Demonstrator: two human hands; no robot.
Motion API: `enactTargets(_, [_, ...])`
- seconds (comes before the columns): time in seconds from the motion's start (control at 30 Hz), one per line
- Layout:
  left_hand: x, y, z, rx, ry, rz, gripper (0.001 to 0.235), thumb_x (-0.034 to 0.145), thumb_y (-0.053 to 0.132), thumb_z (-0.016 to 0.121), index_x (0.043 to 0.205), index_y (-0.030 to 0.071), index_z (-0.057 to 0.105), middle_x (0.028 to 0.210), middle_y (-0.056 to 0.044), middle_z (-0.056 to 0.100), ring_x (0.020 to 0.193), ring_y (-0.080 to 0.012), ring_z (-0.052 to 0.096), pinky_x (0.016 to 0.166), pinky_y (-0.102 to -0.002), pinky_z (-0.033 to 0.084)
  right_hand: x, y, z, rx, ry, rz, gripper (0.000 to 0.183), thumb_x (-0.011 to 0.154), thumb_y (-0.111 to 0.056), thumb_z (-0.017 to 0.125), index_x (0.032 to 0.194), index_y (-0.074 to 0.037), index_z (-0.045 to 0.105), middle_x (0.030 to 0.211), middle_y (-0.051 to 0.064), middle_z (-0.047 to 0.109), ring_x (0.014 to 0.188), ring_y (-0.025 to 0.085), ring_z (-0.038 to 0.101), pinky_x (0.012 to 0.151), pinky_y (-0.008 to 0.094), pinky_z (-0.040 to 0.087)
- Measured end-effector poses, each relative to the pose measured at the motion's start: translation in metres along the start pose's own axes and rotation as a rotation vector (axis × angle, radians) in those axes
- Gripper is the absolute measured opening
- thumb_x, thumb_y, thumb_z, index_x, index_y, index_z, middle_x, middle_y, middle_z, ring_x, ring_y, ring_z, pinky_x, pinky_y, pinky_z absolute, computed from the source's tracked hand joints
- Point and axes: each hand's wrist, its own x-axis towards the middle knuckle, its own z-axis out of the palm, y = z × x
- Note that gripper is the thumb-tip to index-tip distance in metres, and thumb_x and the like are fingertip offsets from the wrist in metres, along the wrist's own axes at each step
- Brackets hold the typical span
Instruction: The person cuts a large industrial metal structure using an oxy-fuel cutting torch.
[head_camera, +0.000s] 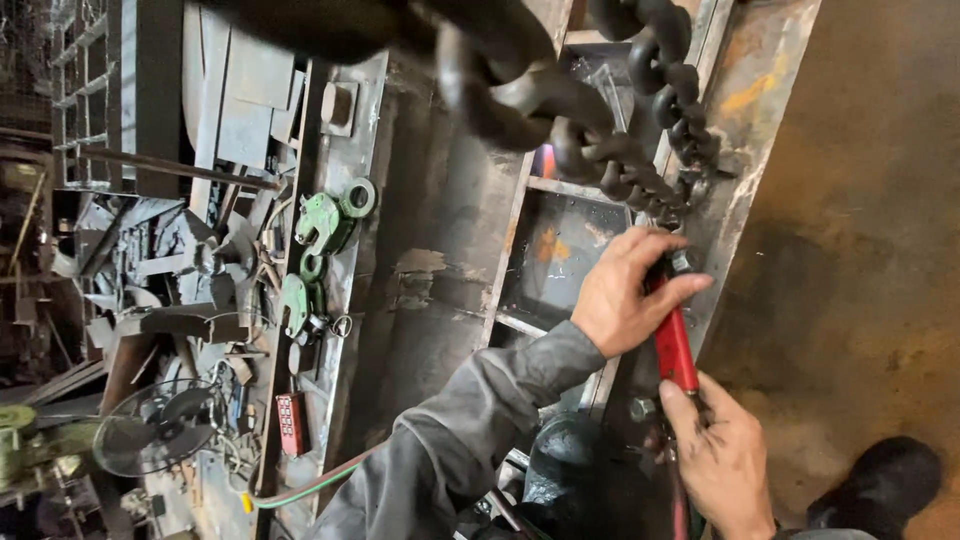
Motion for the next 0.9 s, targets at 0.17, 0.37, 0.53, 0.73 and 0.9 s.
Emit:
enactTargets(0.17, [0.006, -0.011, 0.002, 0.031, 0.049, -0.006, 0.042, 0.092, 0.034, 0.079, 0.120, 0.006, 0.068, 0.111, -0.010, 0.067, 0.104, -0.0296, 0.067, 0.089, -0.037, 0.055, 0.006, -0.011, 0.007, -0.024, -0.015, -0.079, 0.030, 0.097, -0.023, 0.065, 0.117, -0.002, 0.073, 0.064, 0.006, 0.068, 0.051, 0.013, 0.062, 0.048, 0.031, 0.048])
enactTargets(0.37, [0.010, -0.020, -0.004, 0.007, 0.076, -0.004, 0.040, 0.094, 0.034, 0.077, 0.122, 0.007, 0.068, 0.110, -0.010, 0.067, 0.102, -0.0288, 0.067, 0.087, -0.035, 0.055, 0.007, -0.024, 0.016, -0.067, 0.004, -0.086, 0.031, 0.097, -0.023, 0.064, 0.119, -0.004, 0.072, 0.065, 0.007, 0.068, 0.051, 0.012, 0.062, 0.047, 0.031, 0.048])
enactTargets(0.53, [0.009, -0.017, -0.008, -0.034, 0.046, -0.050, 0.040, 0.095, 0.035, 0.075, 0.123, 0.007, 0.068, 0.112, -0.009, 0.067, 0.099, -0.0283, 0.069, 0.085, -0.036, 0.056, 0.005, -0.026, 0.018, -0.019, 0.014, -0.018, 0.030, 0.096, -0.023, 0.064, 0.118, -0.004, 0.072, 0.069, 0.007, 0.070, 0.053, 0.014, 0.065, 0.046, 0.033, 0.050])
enactTargets(0.73, [0.004, -0.018, -0.008, -0.057, 0.034, -0.065, 0.041, 0.095, 0.036, 0.075, 0.123, 0.007, 0.069, 0.107, -0.008, 0.067, 0.092, -0.0261, 0.069, 0.085, -0.036, 0.057, 0.006, -0.015, 0.018, -0.027, 0.039, 0.020, 0.031, 0.096, -0.022, 0.065, 0.117, -0.001, 0.073, 0.077, 0.010, 0.072, 0.055, 0.017, 0.067, 0.049, 0.034, 0.053])
enactTargets(0.9, [0.005, -0.019, -0.009, -0.051, 0.033, -0.053, 0.040, 0.095, 0.035, 0.075, 0.122, 0.007, 0.069, 0.106, -0.008, 0.067, 0.092, -0.0262, 0.069, 0.082, -0.035, 0.056, 0.004, -0.018, 0.019, 0.013, 0.039, 0.042, 0.031, 0.096, -0.022, 0.065, 0.116, 0.000, 0.072, 0.075, 0.010, 0.071, 0.054, 0.015, 0.065, 0.049, 0.034, 0.053])
